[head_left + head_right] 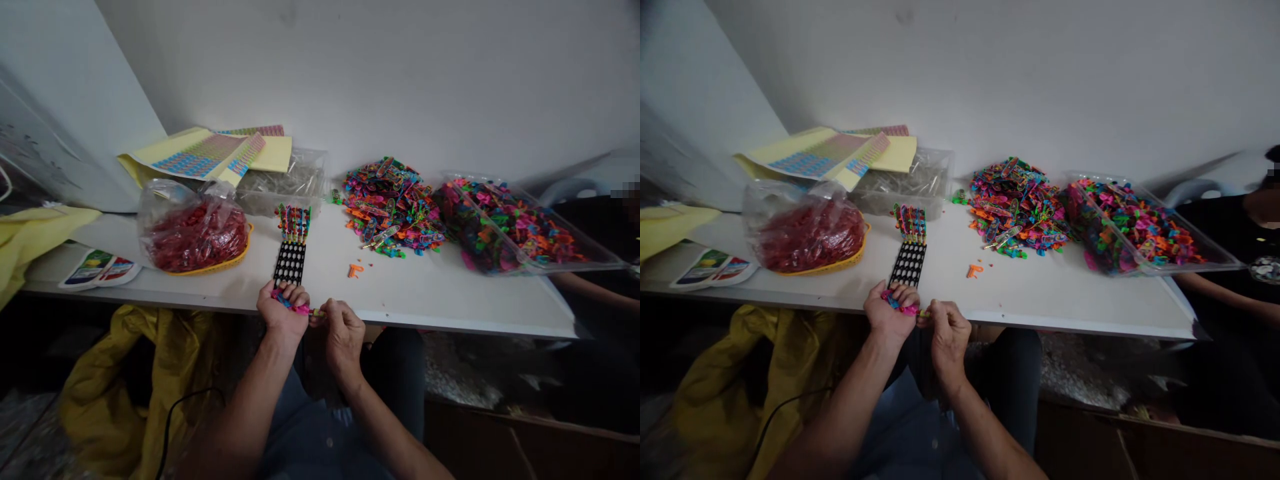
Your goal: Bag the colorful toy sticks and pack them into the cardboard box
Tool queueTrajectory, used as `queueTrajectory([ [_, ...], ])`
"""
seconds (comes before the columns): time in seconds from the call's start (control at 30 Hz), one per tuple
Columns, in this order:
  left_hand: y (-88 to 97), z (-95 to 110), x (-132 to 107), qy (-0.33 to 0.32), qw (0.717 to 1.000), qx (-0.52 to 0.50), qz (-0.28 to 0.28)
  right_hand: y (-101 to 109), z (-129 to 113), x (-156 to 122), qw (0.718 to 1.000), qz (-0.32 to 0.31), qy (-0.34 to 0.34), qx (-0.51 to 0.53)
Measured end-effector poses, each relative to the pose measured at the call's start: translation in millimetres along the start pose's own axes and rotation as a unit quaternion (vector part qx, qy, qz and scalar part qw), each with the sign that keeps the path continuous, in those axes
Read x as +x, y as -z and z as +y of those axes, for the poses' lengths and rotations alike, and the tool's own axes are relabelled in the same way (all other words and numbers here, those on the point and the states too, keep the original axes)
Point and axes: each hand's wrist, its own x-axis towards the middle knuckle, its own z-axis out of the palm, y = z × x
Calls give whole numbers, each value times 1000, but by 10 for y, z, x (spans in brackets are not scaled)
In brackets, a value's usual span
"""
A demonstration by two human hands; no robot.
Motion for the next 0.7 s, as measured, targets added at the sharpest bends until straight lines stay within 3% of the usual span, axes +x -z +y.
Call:
queueTrajectory([
  [0.17,5,17,-12,-3,1000,-1,13,68,35,-79,989,-35,101,-100],
  [0.37,27,43,-13,-10,1000,10,-6,106,124,-169,991,-101,58,-73],
  [0.7,23,-86,-60,-61,997,37,-30,60,240,-238,982,-46,150,-108],
])
